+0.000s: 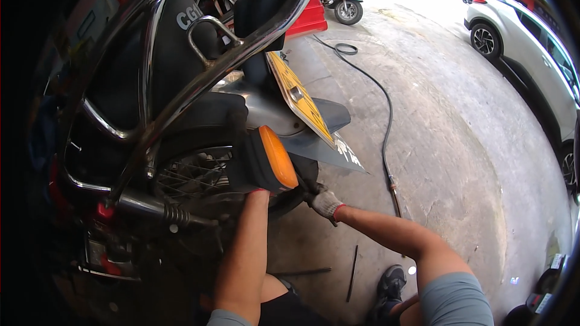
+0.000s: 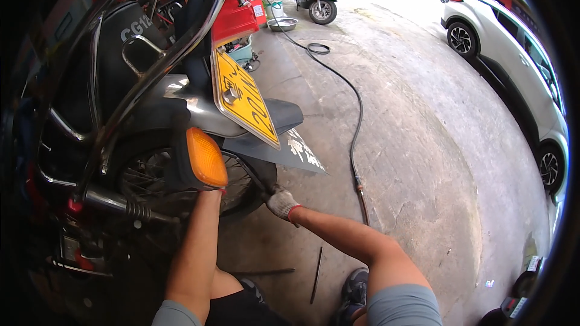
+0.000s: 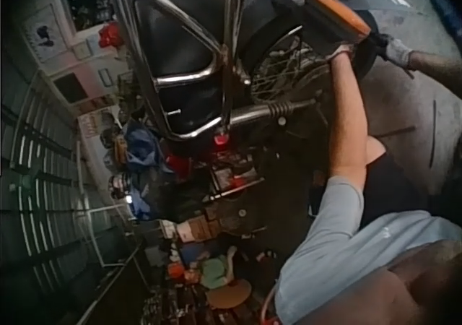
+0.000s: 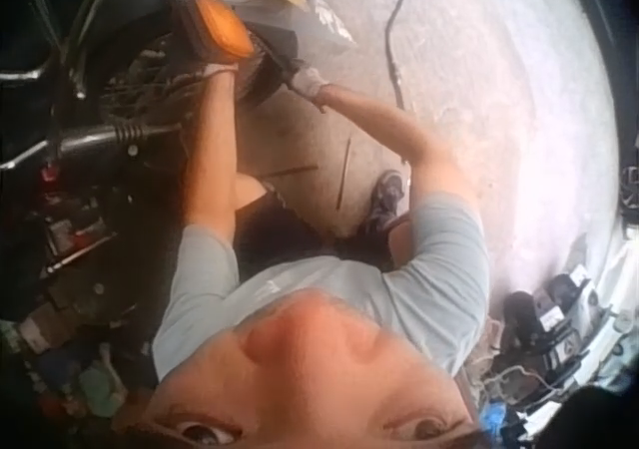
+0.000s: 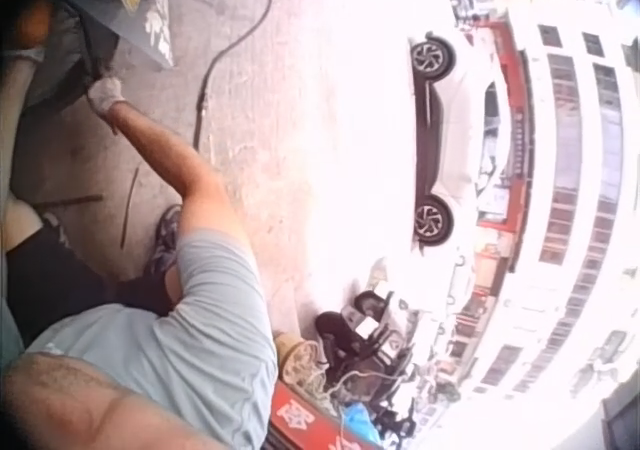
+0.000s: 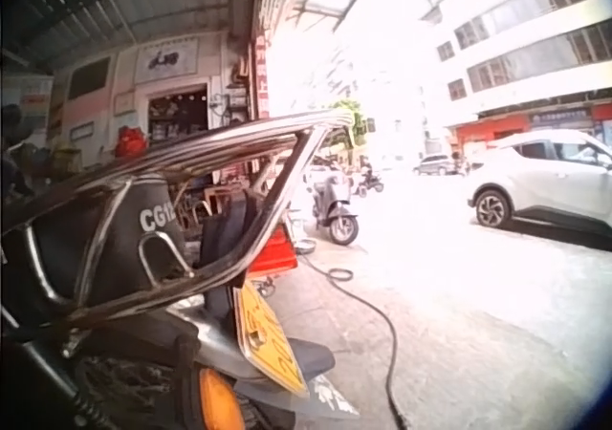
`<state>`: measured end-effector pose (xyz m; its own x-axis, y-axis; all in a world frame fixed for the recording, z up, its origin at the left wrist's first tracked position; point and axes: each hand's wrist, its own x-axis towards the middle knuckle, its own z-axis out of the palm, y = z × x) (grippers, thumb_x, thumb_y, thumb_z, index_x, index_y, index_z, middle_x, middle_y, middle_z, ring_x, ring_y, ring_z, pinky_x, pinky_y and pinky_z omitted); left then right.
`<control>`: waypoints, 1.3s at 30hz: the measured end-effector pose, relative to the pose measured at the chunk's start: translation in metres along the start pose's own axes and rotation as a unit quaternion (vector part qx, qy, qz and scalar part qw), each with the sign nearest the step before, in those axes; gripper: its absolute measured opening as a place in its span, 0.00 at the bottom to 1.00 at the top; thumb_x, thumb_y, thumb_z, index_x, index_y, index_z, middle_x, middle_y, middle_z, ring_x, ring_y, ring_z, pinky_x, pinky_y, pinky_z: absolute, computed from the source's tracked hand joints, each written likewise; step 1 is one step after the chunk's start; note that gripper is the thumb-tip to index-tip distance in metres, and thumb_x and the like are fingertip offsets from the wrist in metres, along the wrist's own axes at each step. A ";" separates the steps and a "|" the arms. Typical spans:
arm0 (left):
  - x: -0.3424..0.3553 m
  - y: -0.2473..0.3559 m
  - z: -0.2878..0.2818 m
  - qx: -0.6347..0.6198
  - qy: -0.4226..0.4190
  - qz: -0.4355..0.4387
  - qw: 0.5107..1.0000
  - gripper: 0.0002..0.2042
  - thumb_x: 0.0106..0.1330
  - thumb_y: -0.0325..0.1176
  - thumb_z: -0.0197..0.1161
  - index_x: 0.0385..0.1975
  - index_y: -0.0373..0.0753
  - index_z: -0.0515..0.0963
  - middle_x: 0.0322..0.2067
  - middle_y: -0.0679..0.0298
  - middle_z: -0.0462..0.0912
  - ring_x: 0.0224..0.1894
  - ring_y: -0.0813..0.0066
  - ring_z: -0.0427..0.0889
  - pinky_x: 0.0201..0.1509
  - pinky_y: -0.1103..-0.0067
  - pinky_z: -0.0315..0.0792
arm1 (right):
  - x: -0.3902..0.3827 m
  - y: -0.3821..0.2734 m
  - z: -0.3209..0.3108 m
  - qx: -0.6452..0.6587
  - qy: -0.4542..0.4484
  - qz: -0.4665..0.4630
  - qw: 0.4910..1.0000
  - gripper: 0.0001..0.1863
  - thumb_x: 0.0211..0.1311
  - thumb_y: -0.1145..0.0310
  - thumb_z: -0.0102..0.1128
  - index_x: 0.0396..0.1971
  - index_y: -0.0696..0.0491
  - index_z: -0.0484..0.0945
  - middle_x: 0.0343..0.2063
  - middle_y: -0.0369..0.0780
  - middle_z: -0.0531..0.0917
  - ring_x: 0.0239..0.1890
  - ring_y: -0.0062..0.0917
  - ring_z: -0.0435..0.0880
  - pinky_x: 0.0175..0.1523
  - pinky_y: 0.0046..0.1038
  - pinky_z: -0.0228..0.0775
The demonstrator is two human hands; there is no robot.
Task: Replacing a motorcycle tire using tire levers to pry it off the rim.
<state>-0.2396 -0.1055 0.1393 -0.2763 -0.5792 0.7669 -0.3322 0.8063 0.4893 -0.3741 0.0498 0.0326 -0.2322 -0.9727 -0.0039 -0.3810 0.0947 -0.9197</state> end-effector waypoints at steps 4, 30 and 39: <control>0.013 -0.012 -0.007 -0.423 0.022 -0.212 0.881 0.16 0.70 0.41 0.49 0.52 0.41 0.70 0.49 0.62 0.76 0.49 0.69 0.76 0.52 0.76 0.70 | -0.005 -0.038 0.022 0.113 -0.032 0.118 0.986 0.24 0.62 0.50 0.52 0.50 0.52 0.76 0.37 0.49 0.82 0.38 0.33 0.83 0.42 0.32 0.74; 0.035 0.026 -0.013 -0.146 0.074 -0.225 0.960 0.26 0.66 0.48 0.57 0.51 0.28 0.71 0.50 0.47 0.76 0.54 0.52 0.74 0.57 0.66 0.67 | 0.038 -0.025 0.104 0.640 0.166 0.041 0.749 0.20 0.68 0.49 0.47 0.28 0.51 0.75 0.20 0.34 0.75 0.23 0.20 0.74 0.31 0.23 0.66; 0.027 0.003 -0.010 -0.179 0.076 -0.240 0.951 0.25 0.67 0.48 0.55 0.47 0.27 0.74 0.43 0.47 0.80 0.48 0.52 0.78 0.53 0.67 0.70 | -0.011 -0.074 0.083 0.670 0.070 0.159 0.722 0.22 0.66 0.44 0.47 0.21 0.46 0.67 0.14 0.33 0.67 0.14 0.25 0.65 0.21 0.29 0.55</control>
<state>-0.2392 -0.1174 0.1659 -0.0273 -0.8892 0.4567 -0.0519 0.4575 0.8877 -0.2694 0.0360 0.0682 -0.2405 -0.9070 -0.3458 0.8976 -0.0723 -0.4348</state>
